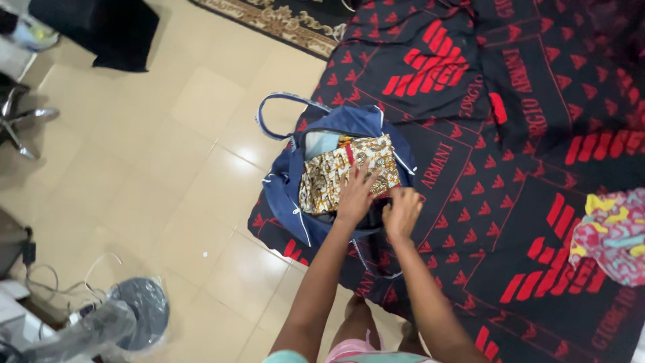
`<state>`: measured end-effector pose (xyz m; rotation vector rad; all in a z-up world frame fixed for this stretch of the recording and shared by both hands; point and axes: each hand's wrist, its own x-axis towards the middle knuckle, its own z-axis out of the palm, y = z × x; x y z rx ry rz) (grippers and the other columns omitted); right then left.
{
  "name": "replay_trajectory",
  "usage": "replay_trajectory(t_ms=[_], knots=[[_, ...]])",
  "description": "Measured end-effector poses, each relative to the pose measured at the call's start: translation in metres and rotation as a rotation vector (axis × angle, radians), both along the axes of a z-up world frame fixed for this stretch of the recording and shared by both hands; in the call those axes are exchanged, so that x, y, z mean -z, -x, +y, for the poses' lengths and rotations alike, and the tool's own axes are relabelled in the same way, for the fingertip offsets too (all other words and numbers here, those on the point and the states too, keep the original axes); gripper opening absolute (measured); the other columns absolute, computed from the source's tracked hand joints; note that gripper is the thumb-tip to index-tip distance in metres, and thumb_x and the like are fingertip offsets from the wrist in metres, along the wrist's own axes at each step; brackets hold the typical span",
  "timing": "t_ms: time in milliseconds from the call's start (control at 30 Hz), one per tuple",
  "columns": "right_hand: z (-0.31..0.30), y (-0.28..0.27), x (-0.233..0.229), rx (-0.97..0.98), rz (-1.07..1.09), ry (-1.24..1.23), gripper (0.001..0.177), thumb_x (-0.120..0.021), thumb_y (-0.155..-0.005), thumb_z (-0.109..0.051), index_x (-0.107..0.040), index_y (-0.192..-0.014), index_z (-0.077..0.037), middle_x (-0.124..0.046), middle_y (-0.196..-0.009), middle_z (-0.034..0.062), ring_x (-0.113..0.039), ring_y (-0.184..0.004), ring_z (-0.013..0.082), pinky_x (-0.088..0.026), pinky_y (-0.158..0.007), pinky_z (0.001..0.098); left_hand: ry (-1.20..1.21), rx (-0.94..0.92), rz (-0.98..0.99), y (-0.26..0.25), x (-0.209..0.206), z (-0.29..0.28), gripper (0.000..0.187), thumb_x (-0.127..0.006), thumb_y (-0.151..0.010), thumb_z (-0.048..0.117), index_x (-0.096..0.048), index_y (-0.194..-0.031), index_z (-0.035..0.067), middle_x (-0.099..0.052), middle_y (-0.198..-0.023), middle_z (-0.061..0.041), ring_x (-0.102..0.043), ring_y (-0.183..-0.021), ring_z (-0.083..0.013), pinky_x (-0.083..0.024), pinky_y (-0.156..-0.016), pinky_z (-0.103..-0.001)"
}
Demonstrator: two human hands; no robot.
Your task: The person folds items of clothing including a patterned dress, a black garment, and a colorful shirt by hand on a bed before placing them into a blue travel bag and zipping it closed.
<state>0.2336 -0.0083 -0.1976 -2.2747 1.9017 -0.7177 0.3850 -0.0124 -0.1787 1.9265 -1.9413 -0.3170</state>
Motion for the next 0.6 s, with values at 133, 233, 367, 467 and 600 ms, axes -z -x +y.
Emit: replay_trajectory(t_ms=[133, 233, 367, 467, 600], knots=[[-0.027, 0.019, 0.013, 0.185, 0.004, -0.217, 0.037, -0.080, -0.068, -0.026, -0.073, -0.095, -0.003, -0.072, -0.091, 0.0225, -0.068, -0.088, 0.0424, -0.053, -0.073, 0.0518, -0.229, 0.140, -0.220, 0.017, 0.021, -0.044, 0.087, -0.076, -0.081, 0.050, -0.035, -0.157, 0.041, -0.014, -0.171, 0.003, -0.004, -0.157, -0.0387, -0.017, -0.111, -0.083], [-0.050, 0.034, 0.052, 0.273, -0.058, -0.521, 0.028, -0.067, -0.090, -0.035, -0.077, -0.094, -0.010, -0.073, -0.089, 0.0205, -0.070, -0.085, 0.0426, -0.055, -0.077, 0.0533, -0.310, 0.162, -0.274, 0.024, 0.062, -0.044, 0.084, -0.071, -0.084, 0.056, -0.032, -0.157, 0.043, -0.011, -0.172, 0.006, 0.001, -0.157, -0.0397, -0.013, -0.106, -0.087], [-0.060, 0.034, 0.075, 0.211, -0.109, -0.513, 0.036, -0.061, -0.096, -0.043, -0.077, -0.091, -0.011, -0.074, -0.086, 0.0182, -0.071, -0.082, 0.0405, -0.056, -0.076, 0.0525, -0.383, 0.197, -0.411, 0.026, 0.092, -0.030, 0.087, -0.068, -0.085, 0.060, -0.028, -0.160, 0.042, -0.008, -0.173, 0.005, 0.007, -0.157, -0.0422, -0.010, -0.108, -0.087], [-0.031, 0.021, 0.068, 0.180, -0.109, -0.441, 0.033, -0.062, -0.095, -0.038, -0.076, -0.090, -0.009, -0.073, -0.084, 0.0195, -0.071, -0.081, 0.0405, -0.056, -0.076, 0.0518, -0.448, 0.177, -0.473, 0.036, 0.104, -0.042, 0.080, -0.065, -0.089, 0.057, -0.029, -0.158, 0.042, -0.004, -0.174, 0.005, 0.010, -0.156, -0.0437, -0.006, -0.108, -0.087], [-0.032, 0.023, 0.035, 0.145, -0.104, -0.457, 0.027, -0.065, -0.095, -0.035, -0.075, -0.091, -0.011, -0.072, -0.082, 0.0202, -0.070, -0.079, 0.0417, -0.055, -0.073, 0.0531, -0.562, 0.124, -0.412, 0.046, 0.104, -0.065, 0.078, -0.062, -0.091, 0.054, -0.027, -0.159, 0.042, 0.000, -0.172, 0.006, 0.019, -0.153, -0.0442, 0.001, -0.106, -0.088]])
